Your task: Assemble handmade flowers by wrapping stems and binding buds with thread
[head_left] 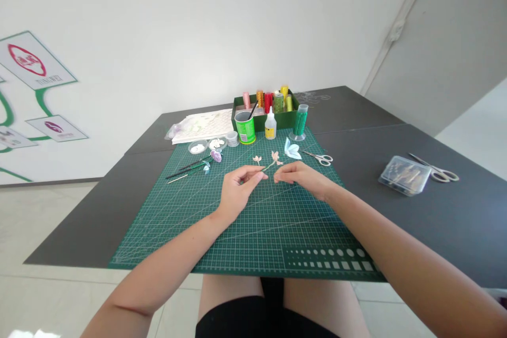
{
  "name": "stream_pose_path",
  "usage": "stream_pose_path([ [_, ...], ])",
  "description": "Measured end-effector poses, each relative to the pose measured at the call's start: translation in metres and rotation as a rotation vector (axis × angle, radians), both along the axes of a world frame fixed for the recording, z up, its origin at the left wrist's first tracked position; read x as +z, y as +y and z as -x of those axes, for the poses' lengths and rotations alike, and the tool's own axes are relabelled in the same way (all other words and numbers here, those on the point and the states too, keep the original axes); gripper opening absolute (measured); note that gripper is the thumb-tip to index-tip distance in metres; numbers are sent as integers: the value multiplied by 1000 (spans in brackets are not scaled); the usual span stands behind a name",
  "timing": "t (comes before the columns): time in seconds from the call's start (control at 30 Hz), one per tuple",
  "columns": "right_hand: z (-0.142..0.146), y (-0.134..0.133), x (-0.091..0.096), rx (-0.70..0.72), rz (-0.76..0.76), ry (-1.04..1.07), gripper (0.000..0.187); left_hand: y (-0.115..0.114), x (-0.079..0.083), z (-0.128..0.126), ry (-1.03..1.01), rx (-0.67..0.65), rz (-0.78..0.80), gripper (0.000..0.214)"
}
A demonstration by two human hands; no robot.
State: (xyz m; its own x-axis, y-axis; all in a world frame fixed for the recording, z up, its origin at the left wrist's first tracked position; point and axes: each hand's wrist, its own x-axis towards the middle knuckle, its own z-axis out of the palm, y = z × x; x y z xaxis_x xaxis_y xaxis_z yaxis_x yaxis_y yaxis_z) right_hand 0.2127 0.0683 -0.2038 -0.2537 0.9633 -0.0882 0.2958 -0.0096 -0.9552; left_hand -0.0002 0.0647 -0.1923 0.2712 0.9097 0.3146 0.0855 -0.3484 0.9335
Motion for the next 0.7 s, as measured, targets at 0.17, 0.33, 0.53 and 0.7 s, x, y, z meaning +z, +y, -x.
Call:
stream_pose_path([
  [0.17, -3, 8, -10, -366, -254, -270, 19, 10, -6, -2, -208, 13, 307, 24],
  [0.33, 11, 2, -9, -388, -440, -21, 29, 11, -9, -5, -291, -25, 429, 22],
  [0.53, 39, -16, 1, -66, -73, 523, 44, 5, -9, -11, -282, -56, 461, 25],
  [0.7, 47, -16, -6, -61, -95, 349, 40, -1, -7, -14, -212, -59, 372, 25],
])
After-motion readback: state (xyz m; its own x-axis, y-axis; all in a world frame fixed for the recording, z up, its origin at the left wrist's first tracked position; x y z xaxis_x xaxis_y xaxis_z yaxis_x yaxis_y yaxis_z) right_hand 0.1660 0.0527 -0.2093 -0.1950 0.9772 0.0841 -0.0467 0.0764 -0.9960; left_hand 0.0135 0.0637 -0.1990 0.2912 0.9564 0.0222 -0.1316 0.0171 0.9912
